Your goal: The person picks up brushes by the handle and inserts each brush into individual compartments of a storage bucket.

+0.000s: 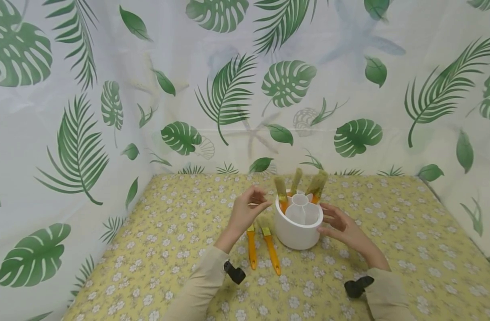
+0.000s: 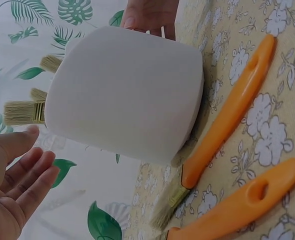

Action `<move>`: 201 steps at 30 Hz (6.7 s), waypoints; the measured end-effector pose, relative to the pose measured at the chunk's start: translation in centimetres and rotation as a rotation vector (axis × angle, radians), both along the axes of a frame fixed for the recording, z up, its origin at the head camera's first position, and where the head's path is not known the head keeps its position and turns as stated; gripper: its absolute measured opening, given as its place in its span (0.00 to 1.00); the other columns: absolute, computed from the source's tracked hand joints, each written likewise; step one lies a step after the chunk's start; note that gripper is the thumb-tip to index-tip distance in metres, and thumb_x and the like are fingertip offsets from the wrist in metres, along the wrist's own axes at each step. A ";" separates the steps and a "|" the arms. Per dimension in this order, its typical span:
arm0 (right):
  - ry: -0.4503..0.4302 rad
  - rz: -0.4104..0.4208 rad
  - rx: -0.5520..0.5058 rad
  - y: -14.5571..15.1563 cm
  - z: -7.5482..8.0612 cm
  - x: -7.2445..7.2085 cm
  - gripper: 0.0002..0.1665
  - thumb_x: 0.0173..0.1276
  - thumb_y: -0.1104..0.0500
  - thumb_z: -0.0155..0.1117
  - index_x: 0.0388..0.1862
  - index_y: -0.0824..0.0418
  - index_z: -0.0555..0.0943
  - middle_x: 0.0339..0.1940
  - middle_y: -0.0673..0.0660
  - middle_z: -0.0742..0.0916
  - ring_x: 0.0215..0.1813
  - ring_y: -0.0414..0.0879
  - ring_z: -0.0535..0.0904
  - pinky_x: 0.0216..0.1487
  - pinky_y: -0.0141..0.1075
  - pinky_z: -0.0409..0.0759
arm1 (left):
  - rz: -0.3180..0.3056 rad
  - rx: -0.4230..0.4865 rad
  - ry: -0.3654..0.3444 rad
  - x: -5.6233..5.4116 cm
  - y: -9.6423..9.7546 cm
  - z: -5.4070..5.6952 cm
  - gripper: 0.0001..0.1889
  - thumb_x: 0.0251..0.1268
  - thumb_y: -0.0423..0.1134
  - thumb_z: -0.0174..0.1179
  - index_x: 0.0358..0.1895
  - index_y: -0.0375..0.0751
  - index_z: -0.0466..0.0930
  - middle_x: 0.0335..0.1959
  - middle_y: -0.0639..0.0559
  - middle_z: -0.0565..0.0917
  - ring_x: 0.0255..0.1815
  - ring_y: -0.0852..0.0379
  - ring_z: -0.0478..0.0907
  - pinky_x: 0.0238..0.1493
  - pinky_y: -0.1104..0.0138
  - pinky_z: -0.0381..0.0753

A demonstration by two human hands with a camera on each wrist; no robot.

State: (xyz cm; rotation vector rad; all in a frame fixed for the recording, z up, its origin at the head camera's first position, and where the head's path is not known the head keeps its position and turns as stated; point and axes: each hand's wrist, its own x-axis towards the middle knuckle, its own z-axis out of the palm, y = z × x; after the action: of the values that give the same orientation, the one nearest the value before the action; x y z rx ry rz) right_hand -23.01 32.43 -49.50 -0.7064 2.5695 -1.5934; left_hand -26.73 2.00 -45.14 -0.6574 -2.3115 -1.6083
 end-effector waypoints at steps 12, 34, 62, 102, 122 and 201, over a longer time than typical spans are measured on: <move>-0.004 -0.013 -0.003 -0.1 0.2 0.1 0.40 0.68 0.63 0.58 0.74 0.56 0.52 0.65 0.69 0.66 0.55 0.25 0.69 0.48 0.42 0.81 | -0.001 -0.005 -0.039 0.3 -0.9 -0.8 0.11 0.58 0.39 0.64 0.43 0.46 0.78 0.34 0.50 0.82 0.36 0.61 0.79 0.38 0.75 0.80; -0.020 -0.061 0.050 -0.1 0.0 0.2 0.40 0.68 0.60 0.58 0.74 0.54 0.51 0.65 0.65 0.67 0.54 0.24 0.67 0.51 0.56 0.77 | 0.010 -0.060 -0.053 0.3 -2.5 -2.2 0.11 0.59 0.38 0.63 0.43 0.39 0.77 0.34 0.50 0.82 0.35 0.60 0.80 0.40 0.73 0.80; -0.010 -0.044 0.030 -0.2 0.0 0.2 0.37 0.68 0.62 0.58 0.71 0.64 0.55 0.67 0.70 0.63 0.63 0.65 0.66 0.50 0.53 0.78 | 0.002 -0.175 -0.133 0.7 -3.6 -3.7 0.13 0.59 0.40 0.63 0.44 0.38 0.77 0.35 0.51 0.81 0.34 0.63 0.77 0.38 0.74 0.79; -0.051 -0.069 0.044 -0.6 0.4 0.4 0.39 0.68 0.60 0.57 0.72 0.65 0.51 0.67 0.71 0.62 0.62 0.73 0.63 0.51 0.62 0.73 | -0.004 -0.263 -0.282 1.1 -4.4 -4.0 0.13 0.59 0.42 0.63 0.44 0.40 0.76 0.34 0.53 0.79 0.32 0.61 0.76 0.29 0.72 0.77; -0.019 -0.063 0.038 -0.5 0.1 0.4 0.38 0.68 0.61 0.57 0.71 0.67 0.52 0.67 0.71 0.63 0.64 0.72 0.61 0.56 0.66 0.66 | -0.040 -0.303 -0.353 1.6 -4.5 -4.4 0.14 0.56 0.41 0.67 0.38 0.38 0.75 0.27 0.51 0.76 0.23 0.61 0.71 0.22 0.72 0.74; -0.055 -0.082 0.051 -0.7 0.1 0.4 0.39 0.68 0.59 0.58 0.71 0.67 0.51 0.67 0.71 0.63 0.63 0.73 0.62 0.54 0.61 0.72 | 0.040 -0.351 -0.558 1.6 -5.0 -3.9 0.26 0.53 0.37 0.67 0.55 0.31 0.73 0.46 0.40 0.80 0.19 0.58 0.77 0.21 0.68 0.80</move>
State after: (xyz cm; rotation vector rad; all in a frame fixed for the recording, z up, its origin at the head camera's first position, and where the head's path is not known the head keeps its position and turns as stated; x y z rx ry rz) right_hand -22.65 31.70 -49.36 -0.5531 2.6212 -1.5402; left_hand -25.09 -3.01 -49.03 -0.2335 -3.0275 -1.5231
